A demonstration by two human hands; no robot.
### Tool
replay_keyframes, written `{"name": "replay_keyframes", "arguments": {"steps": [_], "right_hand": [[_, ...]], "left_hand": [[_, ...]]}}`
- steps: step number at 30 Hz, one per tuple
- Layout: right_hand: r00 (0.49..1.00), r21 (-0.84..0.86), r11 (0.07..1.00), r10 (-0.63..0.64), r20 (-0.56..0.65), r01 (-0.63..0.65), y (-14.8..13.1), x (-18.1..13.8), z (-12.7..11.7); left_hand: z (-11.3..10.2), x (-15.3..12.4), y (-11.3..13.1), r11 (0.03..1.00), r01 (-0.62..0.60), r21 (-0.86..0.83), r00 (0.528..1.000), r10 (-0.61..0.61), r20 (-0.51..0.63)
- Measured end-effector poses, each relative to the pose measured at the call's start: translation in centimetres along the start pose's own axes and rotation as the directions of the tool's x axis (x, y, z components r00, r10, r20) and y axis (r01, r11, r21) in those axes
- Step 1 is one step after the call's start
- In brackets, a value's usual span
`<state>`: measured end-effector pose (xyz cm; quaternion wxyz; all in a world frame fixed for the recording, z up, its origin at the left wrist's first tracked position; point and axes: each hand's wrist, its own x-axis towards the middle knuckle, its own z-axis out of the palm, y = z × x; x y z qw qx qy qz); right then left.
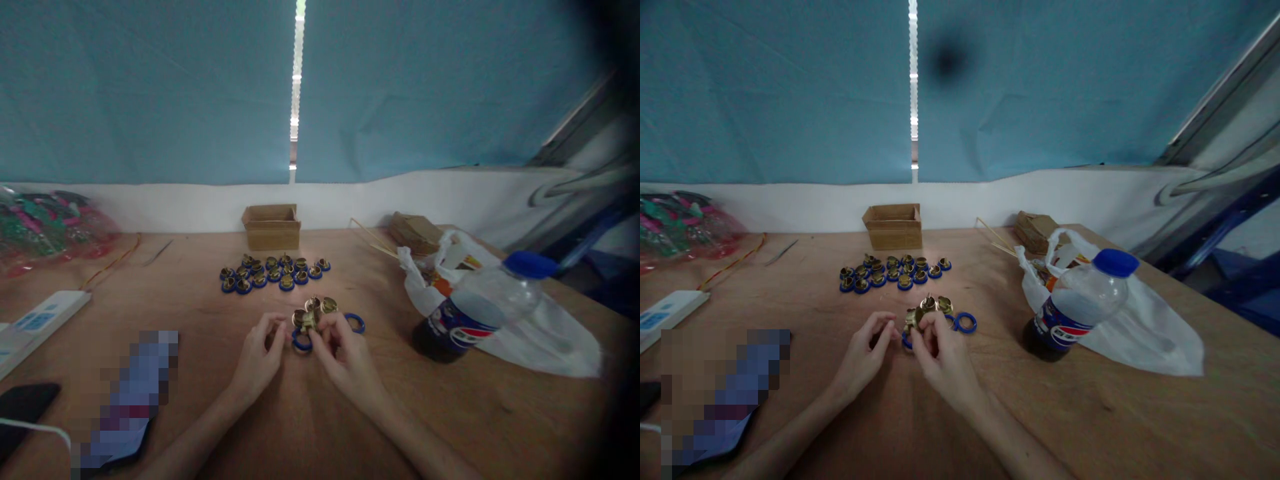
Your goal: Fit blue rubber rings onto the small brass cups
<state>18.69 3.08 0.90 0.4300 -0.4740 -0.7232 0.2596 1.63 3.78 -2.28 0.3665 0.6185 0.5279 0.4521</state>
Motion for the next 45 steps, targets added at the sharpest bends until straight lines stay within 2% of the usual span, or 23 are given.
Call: {"name": "replay_keyframes", "arguments": {"steps": [5,9,13,16,20,24,32,45], "right_hand": [[0.989,-0.048,0.999,-0.012,0.145,0.019,0.0,-0.1,0.2],[0.968,-0.092,0.994,-0.036,0.247,0.061,0.4,-0.5,0.7],[0.952,-0.104,0.99,-0.059,0.3,0.094,0.7,-0.9,1.3],[0.951,-0.073,0.995,-0.046,0.306,0.072,0.5,-0.8,1.3],[0.952,0.026,0.999,0.011,0.307,-0.02,-0.3,-0.2,0.7],[0.951,0.116,0.991,0.029,0.308,-0.068,-0.8,0.3,0.0],[0.94,0.057,0.998,-0.007,0.342,-0.014,-0.6,0.5,-0.3],[0.966,0.005,0.999,-0.033,0.257,0.033,-0.4,0.2,0.4]], "left_hand": [[-0.2,-0.6,0.5,0.996,-0.093,-0.005,0.995,0.092,-0.022],[-0.5,-0.8,0.9,0.992,-0.122,0.014,0.991,0.121,0.062],[-0.5,-0.9,1.1,0.992,-0.125,0.0,0.98,0.124,0.156],[-0.3,-1.0,1.1,0.993,-0.101,-0.064,0.98,0.11,0.164],[-0.1,-0.9,1.0,0.981,-0.063,-0.181,0.988,0.087,0.125],[-0.3,-0.7,0.9,0.979,-0.071,-0.189,0.989,0.094,0.115],[-0.6,-0.6,1.1,0.984,-0.103,-0.148,0.985,0.121,0.122],[-0.1,-1.1,1.5,0.985,-0.09,-0.144,0.983,0.111,0.143]]}}
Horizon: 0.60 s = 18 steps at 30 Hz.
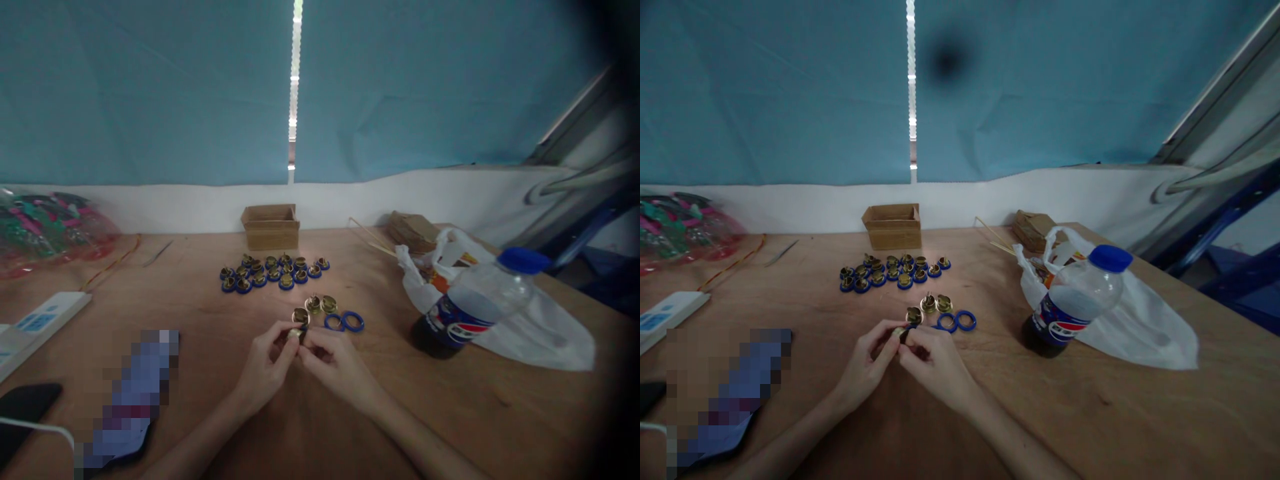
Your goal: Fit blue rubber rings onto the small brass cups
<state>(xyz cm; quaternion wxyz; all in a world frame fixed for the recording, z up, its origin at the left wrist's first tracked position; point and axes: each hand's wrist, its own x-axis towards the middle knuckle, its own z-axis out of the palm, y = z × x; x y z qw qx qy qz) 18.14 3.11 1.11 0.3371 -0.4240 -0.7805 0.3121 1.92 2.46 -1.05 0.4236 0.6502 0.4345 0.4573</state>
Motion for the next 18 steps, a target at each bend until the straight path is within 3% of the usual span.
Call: {"name": "replay_keyframes", "arguments": {"steps": [9,18], "right_hand": [[1.0,0.091,0.996,0.009,-0.019,-0.007,0.29,0.33,0.09],[0.985,0.365,0.916,0.167,0.038,-0.169,0.57,0.28,0.84]], "left_hand": [[0.13,0.17,0.68,0.996,0.025,-0.085,0.999,-0.027,-0.028],[0.3,0.32,0.35,0.989,0.043,-0.143,0.998,-0.05,-0.043]]}}
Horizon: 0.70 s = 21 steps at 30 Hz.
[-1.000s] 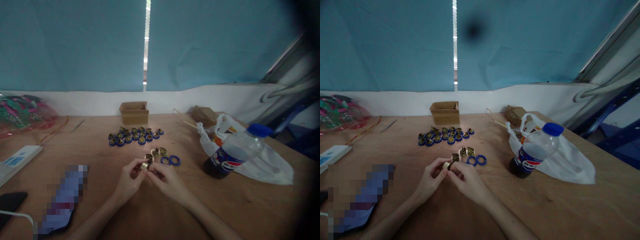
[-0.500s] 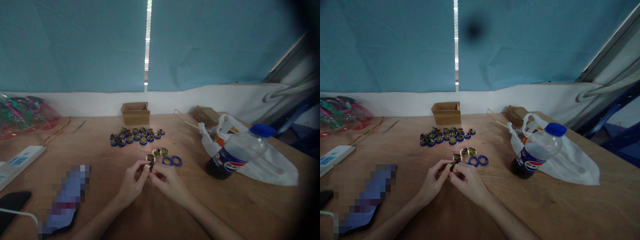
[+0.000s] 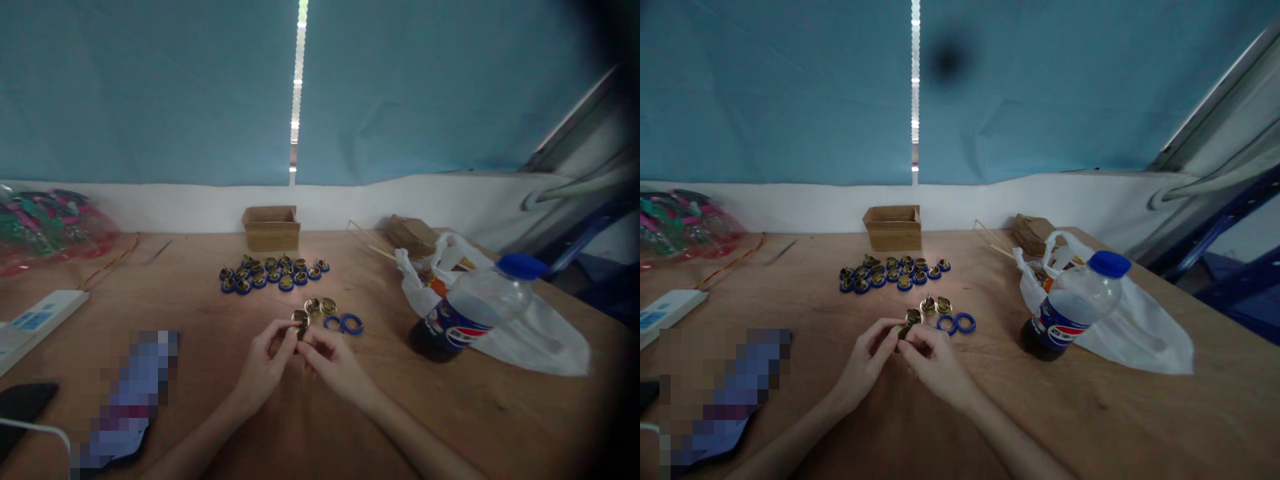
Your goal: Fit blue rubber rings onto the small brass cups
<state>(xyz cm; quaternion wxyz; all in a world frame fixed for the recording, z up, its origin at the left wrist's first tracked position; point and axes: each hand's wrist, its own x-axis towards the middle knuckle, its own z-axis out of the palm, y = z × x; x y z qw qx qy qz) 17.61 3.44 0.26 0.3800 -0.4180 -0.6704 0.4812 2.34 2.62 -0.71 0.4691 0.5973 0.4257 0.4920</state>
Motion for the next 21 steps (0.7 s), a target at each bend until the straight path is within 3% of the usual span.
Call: {"name": "replay_keyframes", "arguments": {"steps": [5,8,12,17,21], "right_hand": [[0.997,0.184,0.98,0.079,0.023,-0.081,-0.1,0.2,-0.5],[0.993,0.211,0.975,0.091,-0.07,-0.075,-0.7,0.5,-1.5],[0.966,0.25,0.964,0.147,-0.214,-0.092,-1.1,0.9,-2.9],[0.923,0.194,0.976,0.165,-0.346,-0.102,-0.5,1.2,-3.9],[0.918,-0.031,0.992,0.099,-0.383,-0.12,0.3,1.4,-4.3]], "left_hand": [[-0.5,0.5,-0.4,1.0,0.025,-0.019,0.996,-0.026,-0.082],[-1.4,1.2,-1.2,0.999,0.038,0.012,0.977,-0.035,-0.209],[-3.0,2.1,-2.5,0.981,0.029,0.194,0.957,0.029,-0.288],[-3.9,2.7,-3.3,0.872,-0.065,0.485,0.974,0.161,-0.158],[-3.8,3.2,-3.7,0.802,-0.135,0.582,0.982,0.186,-0.028]]}}
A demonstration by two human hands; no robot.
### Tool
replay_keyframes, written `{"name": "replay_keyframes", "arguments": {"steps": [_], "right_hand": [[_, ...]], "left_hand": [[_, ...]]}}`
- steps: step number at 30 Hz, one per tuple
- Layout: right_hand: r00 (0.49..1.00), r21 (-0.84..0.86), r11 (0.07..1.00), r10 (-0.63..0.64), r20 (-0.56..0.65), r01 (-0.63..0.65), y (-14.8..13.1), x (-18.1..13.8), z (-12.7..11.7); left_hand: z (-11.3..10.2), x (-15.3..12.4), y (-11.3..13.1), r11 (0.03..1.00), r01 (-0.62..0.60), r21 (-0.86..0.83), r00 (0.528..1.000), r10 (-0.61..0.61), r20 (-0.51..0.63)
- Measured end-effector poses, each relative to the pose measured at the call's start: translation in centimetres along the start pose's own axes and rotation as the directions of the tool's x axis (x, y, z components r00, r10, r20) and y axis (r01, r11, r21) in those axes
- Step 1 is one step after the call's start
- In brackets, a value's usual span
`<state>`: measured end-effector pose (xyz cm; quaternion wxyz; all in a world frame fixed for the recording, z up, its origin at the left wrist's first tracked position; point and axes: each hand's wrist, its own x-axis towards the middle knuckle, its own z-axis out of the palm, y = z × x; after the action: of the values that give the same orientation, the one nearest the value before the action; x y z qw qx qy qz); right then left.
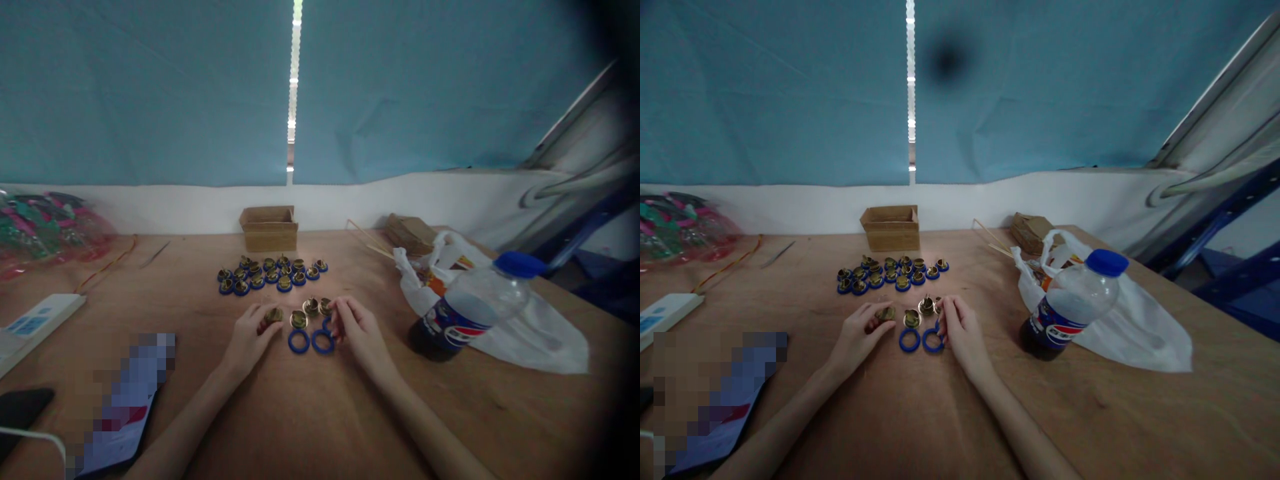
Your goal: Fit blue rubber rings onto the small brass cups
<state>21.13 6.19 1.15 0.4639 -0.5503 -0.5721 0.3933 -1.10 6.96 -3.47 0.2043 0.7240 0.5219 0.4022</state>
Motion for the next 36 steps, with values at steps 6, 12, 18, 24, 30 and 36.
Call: {"name": "replay_keyframes", "arguments": {"steps": [6,12,18,24,30,36], "right_hand": [[0.966,-0.46,0.852,-0.255,0.053,0.25,0.1,0.3,-0.3],[0.963,-0.516,0.814,-0.254,0.094,0.265,0.2,0.4,-0.2],[0.969,-0.558,0.793,-0.229,0.096,0.243,0.8,0.7,-0.5],[0.972,-0.576,0.784,-0.212,0.098,0.229,0.6,0.8,-0.6],[0.971,-0.475,0.849,-0.169,0.168,0.23,0.3,0.7,-0.7],[0.97,-0.377,0.903,-0.135,0.203,0.205,0.6,0.5,-0.2]], "left_hand": [[0.5,0.1,0.3,0.999,-0.039,0.017,0.997,0.037,0.067],[0.9,-0.1,0.4,0.999,-0.034,-0.001,0.996,0.034,0.08],[1.1,-0.4,0.6,0.998,-0.051,-0.03,0.997,0.053,0.063],[1.2,-0.7,1.0,0.993,-0.045,-0.107,0.995,0.054,0.088],[1.5,-1.1,0.6,0.985,-0.164,0.056,0.977,0.154,0.146],[1.3,-1.4,0.4,0.952,-0.252,0.173,0.947,0.206,0.249]]}}
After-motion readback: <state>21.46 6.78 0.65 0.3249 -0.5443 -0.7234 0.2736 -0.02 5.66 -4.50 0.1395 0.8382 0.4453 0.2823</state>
